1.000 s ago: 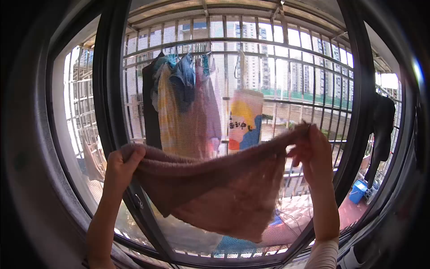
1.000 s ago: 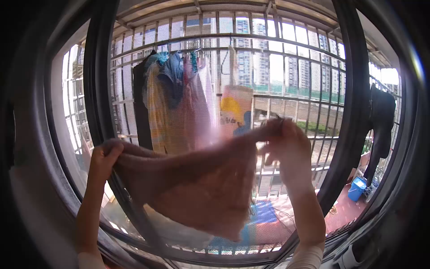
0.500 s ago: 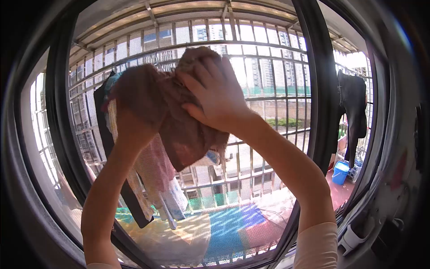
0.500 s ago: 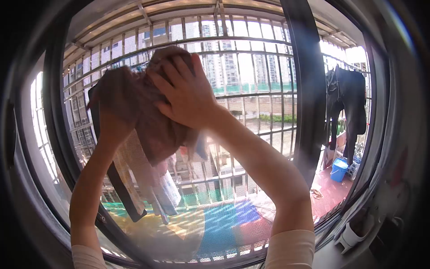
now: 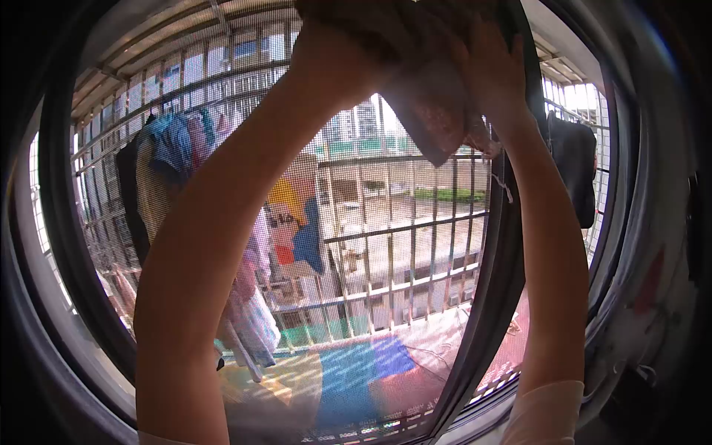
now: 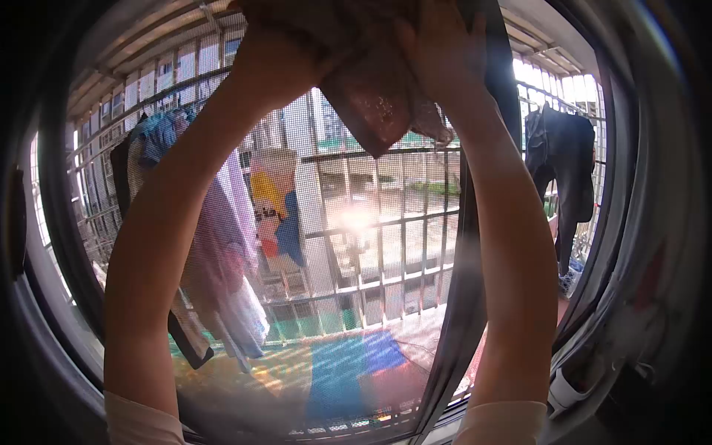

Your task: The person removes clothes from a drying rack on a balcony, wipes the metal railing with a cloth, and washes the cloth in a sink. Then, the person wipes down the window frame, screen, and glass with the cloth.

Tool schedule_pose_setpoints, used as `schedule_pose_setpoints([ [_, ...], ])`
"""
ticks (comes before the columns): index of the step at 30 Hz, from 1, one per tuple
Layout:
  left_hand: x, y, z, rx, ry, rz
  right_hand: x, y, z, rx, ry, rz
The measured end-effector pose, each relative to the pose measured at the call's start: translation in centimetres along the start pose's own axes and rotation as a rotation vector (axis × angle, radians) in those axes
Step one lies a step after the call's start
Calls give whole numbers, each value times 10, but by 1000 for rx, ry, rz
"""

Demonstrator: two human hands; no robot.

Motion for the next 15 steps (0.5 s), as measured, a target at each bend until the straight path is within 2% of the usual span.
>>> schedule_pose_setpoints([
  [1, -27, 16, -26, 61, 156, -50, -15, -1, 1, -11, -11, 28],
  [2, -48, 16, -41, 19, 144, -112, -32, -7, 6, -20, -28, 55],
  [5, -112, -3, -54, -580, 91, -326, -96, -27, 49, -203, -217, 90],
  [6, -134, -10, -53, -753, 83, -368, -108, -39, 68, -39, -184, 118],
  [7, -150, -8, -55, -670, 28, -243, -120, -50, 87, 129, -153, 149],
  [10, -222, 12, -47, -365, -53, 77, -169, -48, 152, 264, -236, 304],
  [11, -237, 8, -34, -327, -58, 71, -170, -46, 175, 309, -213, 404],
  [15, -294, -6, 26, -234, -33, 131, -132, -43, 258, 442, -336, 234],
])
Point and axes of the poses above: each hand's wrist, its own x-axis towards the middle knuckle, its own y-axis out of the palm, z = x × y, the point moved 7 cm from there along x, towards the middle knuckle, and after that the axes turned 3 degrees about z, right-handed, at the moved point
